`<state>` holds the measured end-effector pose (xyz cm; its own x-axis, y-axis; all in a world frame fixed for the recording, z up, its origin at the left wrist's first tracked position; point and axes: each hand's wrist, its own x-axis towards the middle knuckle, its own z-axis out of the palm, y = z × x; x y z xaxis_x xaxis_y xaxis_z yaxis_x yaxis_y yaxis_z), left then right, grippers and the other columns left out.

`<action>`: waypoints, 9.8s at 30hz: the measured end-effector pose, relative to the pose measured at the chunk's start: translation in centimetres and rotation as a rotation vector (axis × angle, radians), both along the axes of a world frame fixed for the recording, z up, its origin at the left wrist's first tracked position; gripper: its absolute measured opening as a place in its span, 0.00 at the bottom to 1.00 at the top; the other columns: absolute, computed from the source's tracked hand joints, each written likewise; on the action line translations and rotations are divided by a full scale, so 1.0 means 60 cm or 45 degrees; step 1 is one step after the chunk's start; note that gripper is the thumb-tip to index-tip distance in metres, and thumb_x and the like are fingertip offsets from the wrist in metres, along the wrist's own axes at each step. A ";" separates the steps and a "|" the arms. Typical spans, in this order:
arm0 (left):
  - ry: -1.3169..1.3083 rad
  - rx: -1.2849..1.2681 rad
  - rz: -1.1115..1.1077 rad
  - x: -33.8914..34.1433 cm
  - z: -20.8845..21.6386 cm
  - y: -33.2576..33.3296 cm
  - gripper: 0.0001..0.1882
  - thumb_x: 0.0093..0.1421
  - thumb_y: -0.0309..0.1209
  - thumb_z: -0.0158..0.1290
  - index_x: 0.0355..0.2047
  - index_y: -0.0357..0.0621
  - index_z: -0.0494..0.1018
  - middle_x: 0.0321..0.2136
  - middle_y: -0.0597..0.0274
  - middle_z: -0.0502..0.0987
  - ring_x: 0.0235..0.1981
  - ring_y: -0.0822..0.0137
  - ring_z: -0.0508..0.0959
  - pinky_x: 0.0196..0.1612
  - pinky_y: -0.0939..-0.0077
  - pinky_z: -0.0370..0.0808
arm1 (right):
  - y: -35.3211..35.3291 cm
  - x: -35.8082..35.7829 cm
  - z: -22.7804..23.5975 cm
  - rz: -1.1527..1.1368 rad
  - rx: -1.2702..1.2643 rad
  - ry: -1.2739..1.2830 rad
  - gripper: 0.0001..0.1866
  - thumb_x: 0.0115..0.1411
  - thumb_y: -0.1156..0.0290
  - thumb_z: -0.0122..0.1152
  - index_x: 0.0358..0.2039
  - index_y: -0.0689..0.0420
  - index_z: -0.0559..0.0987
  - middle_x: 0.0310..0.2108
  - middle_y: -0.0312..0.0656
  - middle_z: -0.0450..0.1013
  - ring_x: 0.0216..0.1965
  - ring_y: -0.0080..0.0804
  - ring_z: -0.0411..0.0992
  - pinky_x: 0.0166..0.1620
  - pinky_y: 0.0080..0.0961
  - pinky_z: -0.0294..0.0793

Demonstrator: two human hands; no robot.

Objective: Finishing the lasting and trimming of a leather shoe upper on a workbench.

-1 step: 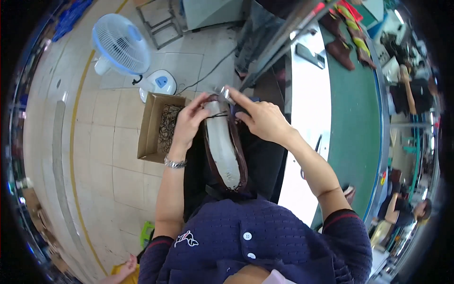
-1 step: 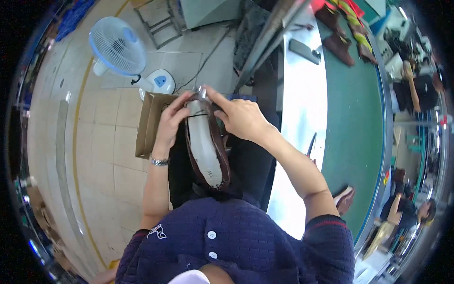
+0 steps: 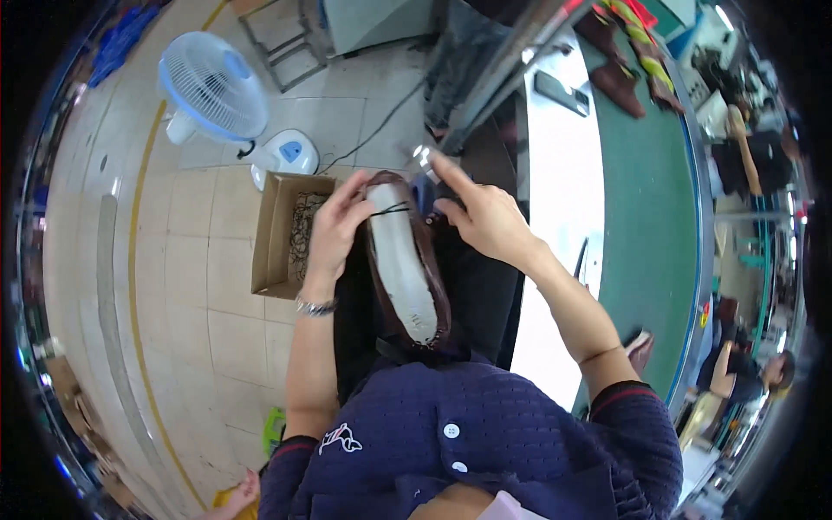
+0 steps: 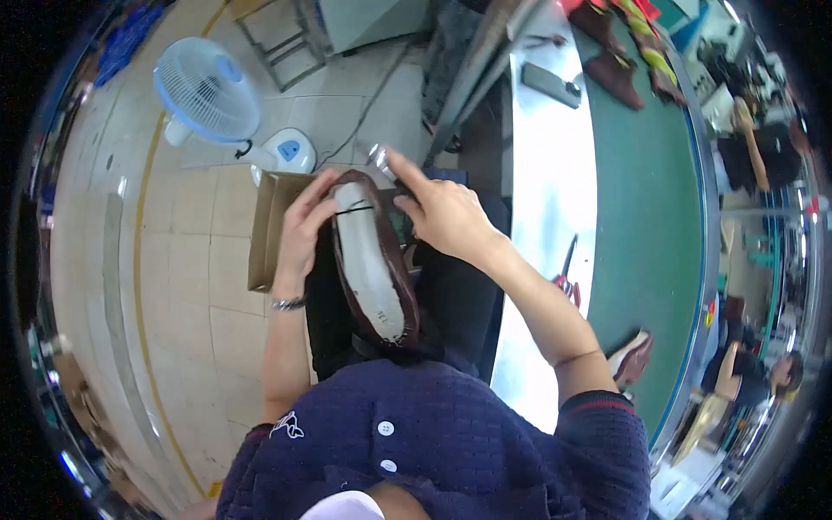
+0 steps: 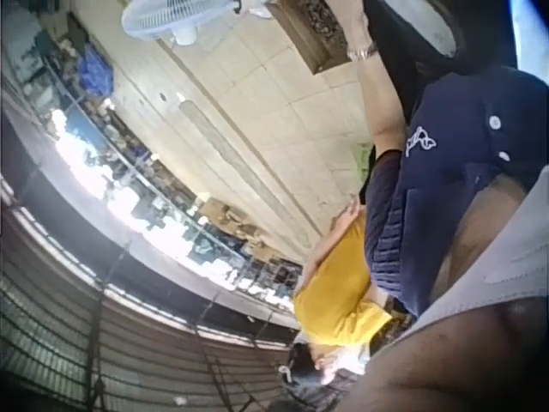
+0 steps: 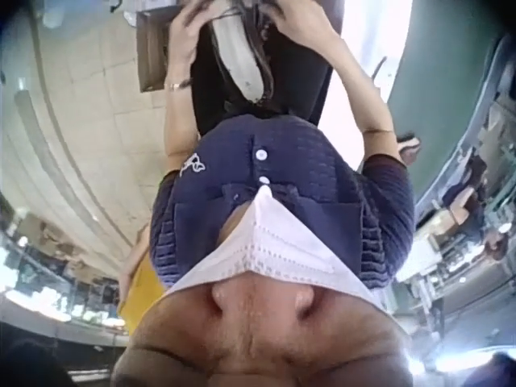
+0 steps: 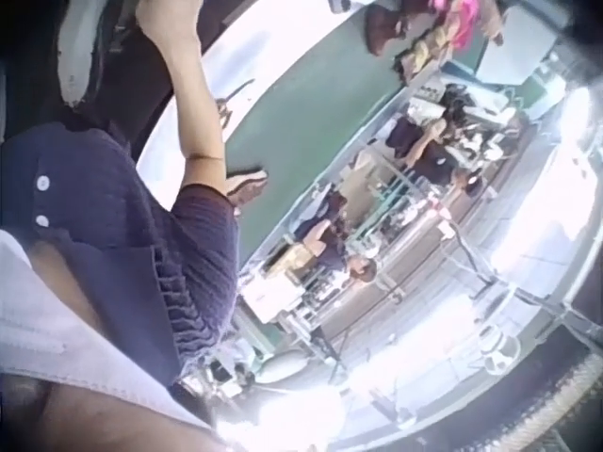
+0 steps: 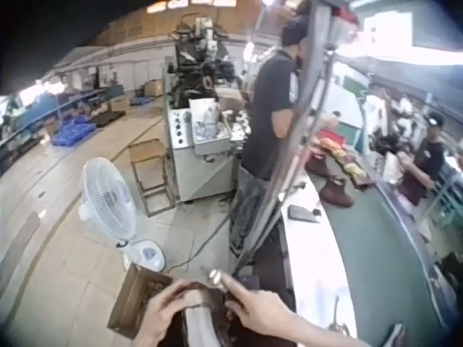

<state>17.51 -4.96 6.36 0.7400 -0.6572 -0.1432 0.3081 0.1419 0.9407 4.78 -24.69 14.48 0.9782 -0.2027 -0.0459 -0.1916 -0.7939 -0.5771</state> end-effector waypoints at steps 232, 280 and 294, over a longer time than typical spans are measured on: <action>-2.049 0.451 -0.348 -0.127 0.028 -0.174 0.40 0.45 0.37 0.68 0.56 0.32 0.66 0.57 0.41 0.68 0.58 0.48 0.69 0.60 0.59 0.66 | -0.046 -0.140 0.043 -0.665 0.186 -0.012 0.37 0.61 0.68 0.54 0.68 0.50 0.50 0.31 0.59 0.76 0.29 0.62 0.74 0.33 0.52 0.72; -2.157 0.419 -0.321 -0.061 -0.001 -0.098 0.29 0.55 0.30 0.56 0.55 0.25 0.65 0.56 0.41 0.67 0.62 0.45 0.63 0.64 0.54 0.61 | 0.042 -0.067 -0.003 -0.452 -0.299 0.071 0.35 0.61 0.72 0.54 0.67 0.53 0.54 0.18 0.54 0.73 0.22 0.55 0.74 0.28 0.47 0.73; -2.012 0.926 -0.324 -0.027 0.064 -0.078 0.39 0.42 0.29 0.67 0.55 0.31 0.65 0.52 0.45 0.69 0.55 0.48 0.68 0.63 0.58 0.60 | 0.052 -0.039 0.026 -0.392 -0.302 0.116 0.34 0.60 0.69 0.54 0.65 0.53 0.55 0.19 0.54 0.74 0.21 0.54 0.75 0.26 0.46 0.74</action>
<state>15.88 -9.63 10.19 0.3457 -0.9029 0.2554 -0.9347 -0.3075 0.1780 2.45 -21.55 16.02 0.8643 -0.5009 -0.0461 -0.4830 -0.8008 -0.3542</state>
